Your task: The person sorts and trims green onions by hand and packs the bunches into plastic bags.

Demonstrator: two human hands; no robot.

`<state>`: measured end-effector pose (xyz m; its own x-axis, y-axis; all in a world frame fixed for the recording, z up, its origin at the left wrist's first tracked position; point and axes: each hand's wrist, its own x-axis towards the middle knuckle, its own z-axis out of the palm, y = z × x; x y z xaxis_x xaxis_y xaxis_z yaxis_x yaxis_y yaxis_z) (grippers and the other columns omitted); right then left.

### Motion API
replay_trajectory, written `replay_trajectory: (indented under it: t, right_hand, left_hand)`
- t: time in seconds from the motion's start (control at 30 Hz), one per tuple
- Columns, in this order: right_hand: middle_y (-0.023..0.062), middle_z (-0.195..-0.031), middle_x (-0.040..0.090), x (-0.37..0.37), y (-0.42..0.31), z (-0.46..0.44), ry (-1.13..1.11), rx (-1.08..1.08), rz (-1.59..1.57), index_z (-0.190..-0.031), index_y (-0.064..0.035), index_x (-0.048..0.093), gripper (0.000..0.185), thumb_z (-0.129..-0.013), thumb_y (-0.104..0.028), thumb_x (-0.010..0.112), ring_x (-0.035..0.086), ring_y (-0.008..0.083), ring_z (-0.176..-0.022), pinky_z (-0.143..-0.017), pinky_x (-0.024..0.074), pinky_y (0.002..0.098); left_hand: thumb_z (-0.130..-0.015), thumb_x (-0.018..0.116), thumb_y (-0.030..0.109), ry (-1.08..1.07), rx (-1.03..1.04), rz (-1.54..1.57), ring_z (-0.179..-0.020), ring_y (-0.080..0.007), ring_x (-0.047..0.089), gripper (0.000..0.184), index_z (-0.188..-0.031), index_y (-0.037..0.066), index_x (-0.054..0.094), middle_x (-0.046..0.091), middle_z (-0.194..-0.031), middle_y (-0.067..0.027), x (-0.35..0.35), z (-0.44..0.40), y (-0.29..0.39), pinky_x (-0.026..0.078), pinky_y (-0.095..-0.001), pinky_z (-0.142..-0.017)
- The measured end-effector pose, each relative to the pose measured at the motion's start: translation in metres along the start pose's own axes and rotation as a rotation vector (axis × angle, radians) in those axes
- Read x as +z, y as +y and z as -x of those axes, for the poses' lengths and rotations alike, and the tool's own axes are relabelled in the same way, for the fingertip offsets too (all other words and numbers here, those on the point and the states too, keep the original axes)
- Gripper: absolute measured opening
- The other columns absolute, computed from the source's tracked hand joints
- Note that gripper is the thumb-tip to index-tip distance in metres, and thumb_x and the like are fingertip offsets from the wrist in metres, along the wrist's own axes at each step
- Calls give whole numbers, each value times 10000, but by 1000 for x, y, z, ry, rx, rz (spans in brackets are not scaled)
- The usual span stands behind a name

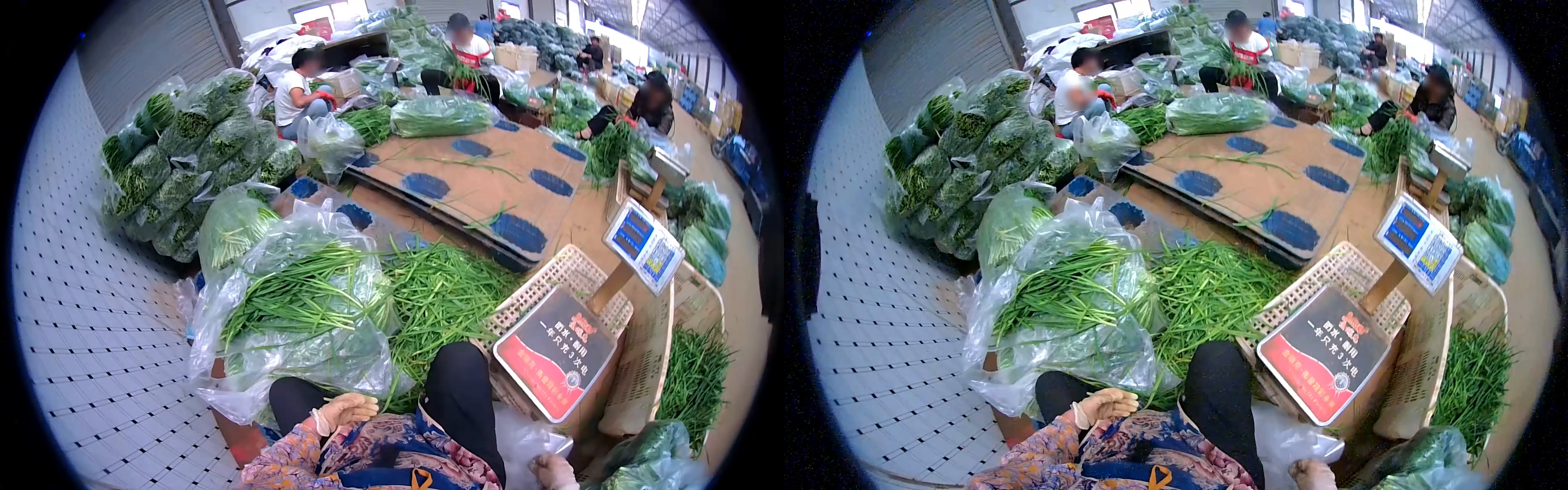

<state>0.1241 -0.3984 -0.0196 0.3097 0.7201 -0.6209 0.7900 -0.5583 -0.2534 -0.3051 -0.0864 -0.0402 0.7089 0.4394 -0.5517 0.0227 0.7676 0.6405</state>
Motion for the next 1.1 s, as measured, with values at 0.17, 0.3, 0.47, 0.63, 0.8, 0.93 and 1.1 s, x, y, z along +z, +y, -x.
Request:
replay_trajectory:
  t: [0.17,0.3,0.47,0.63,0.8,0.93,1.1]
  right_hand:
    - [109,-792,649,-8,52,28,41,202,-348,-962,-73,643,296,-793,-315,625,615,252,-739,-666,480,348]
    - [33,-803,633,-62,3,61,242,-18,-132,-975,-7,619,353,-842,-331,573,585,166,-778,-713,478,301]
    - [90,-904,624,-64,-3,27,388,-144,-460,-1072,20,569,367,-890,-294,512,580,125,-808,-715,469,233]
    - [84,-1059,549,-83,-119,40,413,-479,-746,-948,30,601,193,-764,-22,625,526,159,-955,-826,416,275]
    - [80,-1127,508,-59,-146,27,332,-506,-628,-1078,-12,538,424,-688,-51,698,525,183,-978,-849,422,311]
    - [92,-1053,559,-21,-136,-7,656,-500,-504,-1077,-32,551,420,-692,-101,702,572,216,-918,-772,457,334]
    - [185,-848,605,9,-96,-33,485,-332,-153,-977,-67,572,271,-740,-197,595,561,386,-853,-785,420,453]
  left_hand:
    - [-912,480,243,-94,79,12,-1090,-245,521,430,-1238,-34,438,529,-1179,-162,-4,-5,-10,418,-343,-912]
    - [-913,467,289,-171,68,-41,-1092,-249,523,479,-1248,-51,425,530,-1187,-172,31,0,11,407,-360,-941]
    - [-933,364,357,-599,-69,-195,-1082,-226,523,521,-1250,-52,427,529,-1196,-160,115,-5,43,392,-334,-935]
    - [-919,432,373,-674,-216,-463,-828,-115,538,411,-1143,37,512,569,-962,-21,198,-57,-1,430,-235,-721]
    - [-891,519,346,-487,386,-498,-723,-105,527,330,-934,24,582,591,-837,-5,231,-55,-6,443,-270,-627]
    - [-881,530,344,-334,433,-1180,-555,-167,516,320,-818,41,613,562,-635,-85,230,-43,10,421,-318,-548]
    - [-882,556,205,-295,650,-425,-630,-118,515,181,-879,28,594,579,-707,-25,237,-30,23,432,-262,-598]
